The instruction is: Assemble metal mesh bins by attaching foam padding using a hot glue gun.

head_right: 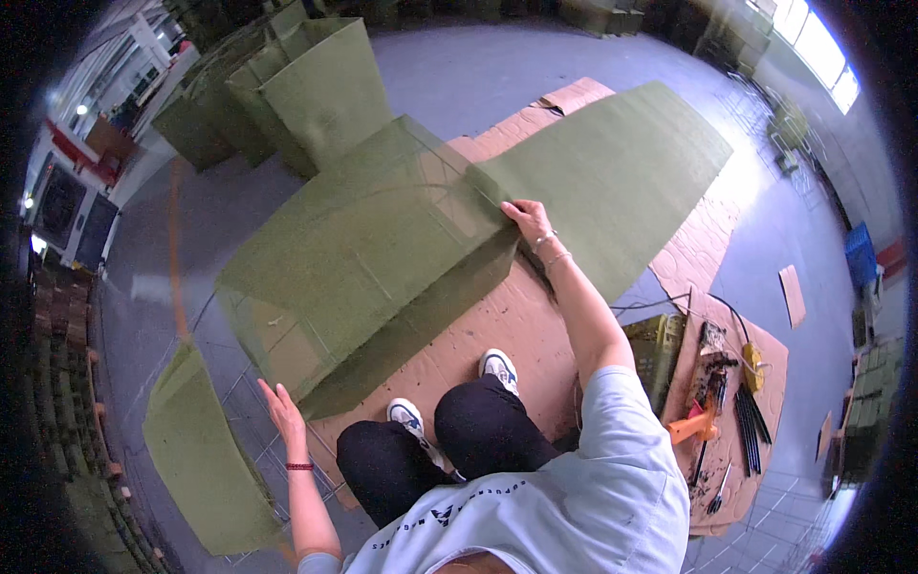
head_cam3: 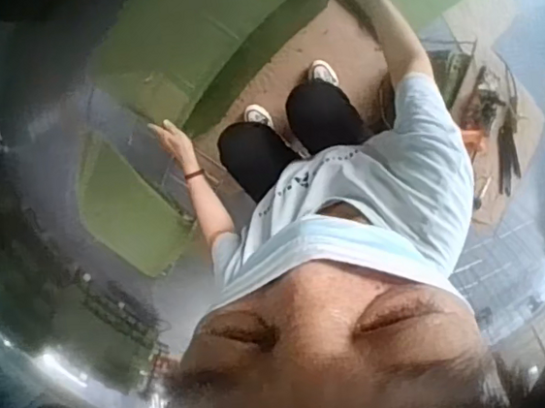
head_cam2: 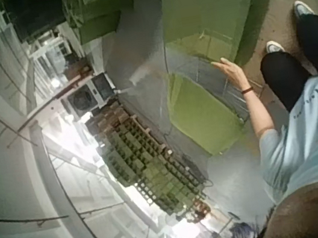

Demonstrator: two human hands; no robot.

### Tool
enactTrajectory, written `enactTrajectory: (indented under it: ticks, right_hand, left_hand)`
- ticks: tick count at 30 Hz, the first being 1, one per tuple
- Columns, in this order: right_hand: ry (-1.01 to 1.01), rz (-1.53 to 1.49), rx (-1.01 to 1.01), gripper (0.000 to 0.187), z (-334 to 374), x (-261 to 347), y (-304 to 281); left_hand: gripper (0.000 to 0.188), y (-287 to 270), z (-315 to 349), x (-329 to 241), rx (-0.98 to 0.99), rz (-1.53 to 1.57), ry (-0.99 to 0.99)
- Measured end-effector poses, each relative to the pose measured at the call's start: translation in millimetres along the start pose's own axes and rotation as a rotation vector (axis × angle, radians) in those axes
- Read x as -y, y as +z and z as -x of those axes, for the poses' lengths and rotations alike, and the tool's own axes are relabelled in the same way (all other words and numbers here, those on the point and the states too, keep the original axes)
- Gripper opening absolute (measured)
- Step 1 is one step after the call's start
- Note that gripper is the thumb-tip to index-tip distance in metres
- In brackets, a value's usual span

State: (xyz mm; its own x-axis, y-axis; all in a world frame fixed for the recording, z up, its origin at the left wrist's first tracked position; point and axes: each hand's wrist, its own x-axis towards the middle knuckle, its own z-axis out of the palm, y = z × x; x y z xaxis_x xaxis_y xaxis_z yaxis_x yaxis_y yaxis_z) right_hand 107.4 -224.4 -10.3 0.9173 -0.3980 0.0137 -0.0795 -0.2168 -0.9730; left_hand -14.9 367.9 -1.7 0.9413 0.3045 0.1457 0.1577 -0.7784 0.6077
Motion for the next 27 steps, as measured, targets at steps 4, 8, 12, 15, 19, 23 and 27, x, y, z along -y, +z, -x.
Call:
enactTrajectory:
  ticks: [4,8,12,15,19,23,27]
  right_hand:
    - [0.097,-0.111,0.108,0.030,-5,4,-4]
    - [0.020,-0.155,0.161,0.030,-1,33,14]
    - [0.030,0.067,0.235,0.045,15,127,59]
    - [-0.107,0.303,0.273,0.050,17,197,91]
    - [-0.504,0.583,0.310,0.050,14,317,141]
    - [-0.640,0.761,0.319,0.041,32,404,151]
    - [-1.037,1.391,0.317,0.030,47,430,166]
  left_hand:
    - [0.056,1,0,0,-0.063,-0.012,0.041]
    - [0.053,-1,2,30,-0.136,0.026,0.021]
    - [0.050,-22,-2,90,-0.176,0.106,-0.174]
    - [0.052,-25,-4,126,-0.153,0.253,-0.350]
    - [0.048,3,14,152,-0.354,0.942,-0.531]
    - [0.047,69,40,81,-0.118,1.428,-0.629]
    - [0.051,167,60,41,0.186,1.487,-0.619]
